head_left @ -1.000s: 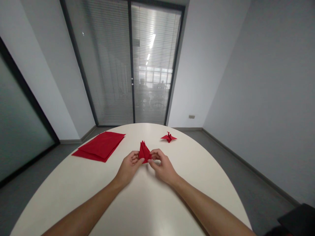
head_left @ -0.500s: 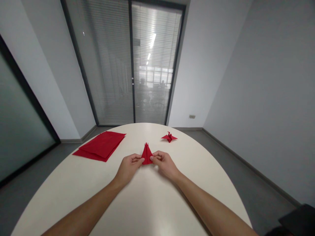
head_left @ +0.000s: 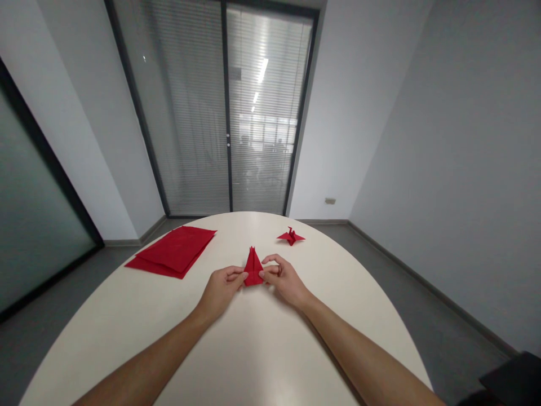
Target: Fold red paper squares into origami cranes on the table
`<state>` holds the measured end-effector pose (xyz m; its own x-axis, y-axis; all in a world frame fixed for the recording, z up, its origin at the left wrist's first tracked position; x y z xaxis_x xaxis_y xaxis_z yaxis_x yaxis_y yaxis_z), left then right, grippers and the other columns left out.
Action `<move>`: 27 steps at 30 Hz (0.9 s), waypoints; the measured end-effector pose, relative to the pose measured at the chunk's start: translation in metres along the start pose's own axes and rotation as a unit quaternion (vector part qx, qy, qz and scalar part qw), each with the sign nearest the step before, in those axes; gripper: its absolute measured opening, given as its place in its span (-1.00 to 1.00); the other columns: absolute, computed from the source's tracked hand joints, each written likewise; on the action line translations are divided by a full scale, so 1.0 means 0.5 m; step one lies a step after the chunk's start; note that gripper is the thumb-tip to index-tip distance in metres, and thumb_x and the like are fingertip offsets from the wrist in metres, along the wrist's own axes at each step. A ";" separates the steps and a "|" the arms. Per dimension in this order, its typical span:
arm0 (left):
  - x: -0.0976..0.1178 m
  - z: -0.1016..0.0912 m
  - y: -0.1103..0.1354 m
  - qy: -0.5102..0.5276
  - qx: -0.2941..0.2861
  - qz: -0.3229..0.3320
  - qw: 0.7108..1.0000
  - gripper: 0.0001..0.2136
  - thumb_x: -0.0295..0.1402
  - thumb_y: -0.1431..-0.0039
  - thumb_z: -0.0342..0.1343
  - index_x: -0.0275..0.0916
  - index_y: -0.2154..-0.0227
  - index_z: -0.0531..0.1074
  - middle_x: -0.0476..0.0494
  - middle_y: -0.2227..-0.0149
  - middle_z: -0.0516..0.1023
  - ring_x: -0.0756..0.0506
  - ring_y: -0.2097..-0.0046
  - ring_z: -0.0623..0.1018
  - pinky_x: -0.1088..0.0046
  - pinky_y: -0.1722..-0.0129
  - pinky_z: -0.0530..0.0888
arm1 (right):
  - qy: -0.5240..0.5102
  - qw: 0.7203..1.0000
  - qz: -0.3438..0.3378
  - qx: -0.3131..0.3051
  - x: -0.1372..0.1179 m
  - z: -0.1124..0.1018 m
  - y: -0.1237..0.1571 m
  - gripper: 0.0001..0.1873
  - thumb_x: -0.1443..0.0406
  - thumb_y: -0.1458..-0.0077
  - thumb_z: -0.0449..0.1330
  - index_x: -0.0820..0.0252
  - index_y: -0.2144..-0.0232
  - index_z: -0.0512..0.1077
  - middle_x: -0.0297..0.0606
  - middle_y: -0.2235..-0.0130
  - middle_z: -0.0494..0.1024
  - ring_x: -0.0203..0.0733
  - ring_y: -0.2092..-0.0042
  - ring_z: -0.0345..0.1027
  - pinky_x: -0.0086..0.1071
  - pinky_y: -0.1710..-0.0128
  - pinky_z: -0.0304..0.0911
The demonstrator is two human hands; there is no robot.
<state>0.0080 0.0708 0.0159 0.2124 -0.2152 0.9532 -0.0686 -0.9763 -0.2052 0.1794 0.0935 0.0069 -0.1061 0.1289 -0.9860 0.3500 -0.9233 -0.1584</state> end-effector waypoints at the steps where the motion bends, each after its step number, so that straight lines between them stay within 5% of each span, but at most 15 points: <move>1: 0.000 0.000 0.000 0.014 0.002 -0.008 1.000 -0.68 -0.12 -0.03 0.21 -0.30 0.30 0.56 -0.11 0.51 0.60 -0.08 0.47 0.51 0.45 0.46 0.36 | -0.004 1.000 -0.003 -0.001 -0.001 0.001 0.000 -0.54 0.08 0.06 0.41 0.11 0.20 0.33 -0.35 0.39 0.63 -0.26 0.43 0.40 -0.41 0.40 0.18; 5: 0.000 0.000 0.003 0.055 0.013 -0.031 0.998 -0.57 -0.16 0.02 0.25 -0.30 0.12 0.47 -0.13 0.47 0.64 -0.08 0.47 0.53 0.47 0.46 0.38 | -0.001 1.000 -0.008 -0.002 0.002 0.001 -0.003 -0.58 0.09 0.08 0.42 0.14 0.26 0.38 -0.36 0.40 0.59 -0.29 0.45 0.36 -0.42 0.43 0.16; 12: -0.002 -0.002 -0.001 0.039 0.017 0.005 0.999 -0.74 -0.20 -0.01 0.19 -0.28 0.31 0.53 -0.09 0.48 0.60 -0.04 0.48 0.50 0.46 0.44 0.40 | 0.040 0.999 -0.031 -0.013 0.003 -0.003 -0.006 -0.70 0.11 0.00 0.34 0.20 0.28 0.56 -0.31 0.39 0.59 -0.29 0.43 0.34 -0.39 0.38 0.20; 21: -0.001 -0.003 0.001 0.021 0.011 0.026 0.999 -0.76 -0.20 -0.07 0.14 -0.28 0.33 0.54 -0.08 0.48 0.60 -0.03 0.49 0.51 0.46 0.44 0.45 | 0.070 0.997 -0.012 -0.013 0.007 -0.008 -0.005 -0.76 0.31 0.01 0.20 0.18 0.30 0.62 -0.34 0.43 0.59 -0.27 0.40 0.35 -0.36 0.31 0.22; 27: 0.000 0.002 0.003 0.025 -0.001 0.028 0.999 -0.78 -0.19 -0.08 0.19 -0.26 0.33 0.53 -0.15 0.35 0.65 -0.11 0.34 0.62 0.40 0.30 0.53 | 0.088 0.996 -0.011 -0.005 -0.001 -0.005 -0.003 -0.78 0.20 -0.03 0.28 0.21 0.31 0.61 -0.29 0.40 0.60 -0.24 0.40 0.37 -0.34 0.31 0.24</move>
<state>0.0089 0.0692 0.0154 0.1588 -0.2680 0.9502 -0.0809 -0.9627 -0.2580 0.1813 0.0958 0.0076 0.0508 0.2105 -0.9763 0.3584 -0.9163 -0.1789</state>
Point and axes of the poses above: each hand's wrist, its own y-axis away from the middle knuckle, its own z-axis out of the palm, x = y × z, the point moved 6 cm from there along -y, towards the middle knuckle
